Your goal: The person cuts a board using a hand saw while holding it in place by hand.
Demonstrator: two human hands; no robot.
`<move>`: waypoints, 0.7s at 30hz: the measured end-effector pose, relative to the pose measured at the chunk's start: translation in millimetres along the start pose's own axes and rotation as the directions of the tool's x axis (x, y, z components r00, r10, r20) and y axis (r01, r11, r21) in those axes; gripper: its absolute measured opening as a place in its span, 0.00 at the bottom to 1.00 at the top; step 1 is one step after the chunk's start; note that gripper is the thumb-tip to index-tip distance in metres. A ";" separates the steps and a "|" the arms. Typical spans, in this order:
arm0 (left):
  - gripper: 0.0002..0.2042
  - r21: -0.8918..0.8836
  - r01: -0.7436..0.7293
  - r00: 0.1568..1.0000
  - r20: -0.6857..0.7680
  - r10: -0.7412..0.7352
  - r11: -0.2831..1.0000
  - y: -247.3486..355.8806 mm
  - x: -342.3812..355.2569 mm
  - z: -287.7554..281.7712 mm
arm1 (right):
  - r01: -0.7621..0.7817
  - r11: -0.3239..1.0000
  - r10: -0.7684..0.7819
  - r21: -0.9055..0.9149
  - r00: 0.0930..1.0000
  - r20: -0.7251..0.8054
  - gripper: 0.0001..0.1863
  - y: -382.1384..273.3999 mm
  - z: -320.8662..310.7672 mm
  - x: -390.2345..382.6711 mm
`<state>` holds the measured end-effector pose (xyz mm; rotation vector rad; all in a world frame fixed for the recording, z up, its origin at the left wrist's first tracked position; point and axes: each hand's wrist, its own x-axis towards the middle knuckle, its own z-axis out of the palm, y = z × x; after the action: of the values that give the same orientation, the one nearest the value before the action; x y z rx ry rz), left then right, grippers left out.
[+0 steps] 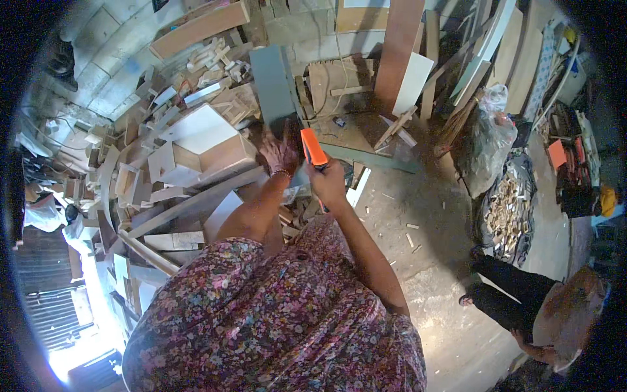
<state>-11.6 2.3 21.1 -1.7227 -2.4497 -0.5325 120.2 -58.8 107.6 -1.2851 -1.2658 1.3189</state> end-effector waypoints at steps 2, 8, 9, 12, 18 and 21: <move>0.24 -0.003 -0.095 0.996 0.004 0.095 0.996 5.3 12.9 3.1 | -0.051 0.999 0.051 -0.001 0.999 0.018 0.15 -3.9 -5.4 -0.8; 0.22 -0.025 -0.167 0.985 0.046 0.168 0.986 9.3 91.1 5.2 | -0.244 0.965 0.236 0.097 0.968 0.081 0.06 -13.9 -8.9 -1.5; 0.22 -0.053 -0.226 0.973 -0.066 0.222 0.973 10.1 96.8 5.7 | -0.248 0.962 0.241 0.111 0.968 0.076 0.03 -14.5 -9.7 -0.6; 0.22 -0.062 -0.263 0.950 -0.190 0.247 0.963 13.1 108.7 2.6 | -0.240 0.962 0.233 0.128 0.970 0.067 0.02 -11.2 -11.0 6.5; 0.23 -0.065 -0.263 0.934 -0.269 0.237 0.963 18.0 109.0 19.6 | -0.154 0.988 0.154 0.010 0.988 -0.017 0.12 -6.4 -5.4 -12.4; 0.22 -0.068 -0.200 0.962 -0.206 0.182 0.977 10.2 113.5 14.5 | -0.231 0.971 0.233 -0.062 0.972 0.033 0.13 -38.4 -12.1 -37.1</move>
<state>-40.8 111.6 41.4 -1.8163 -2.1272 -0.7595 132.8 -90.8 150.1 -1.4904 -1.2162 1.4870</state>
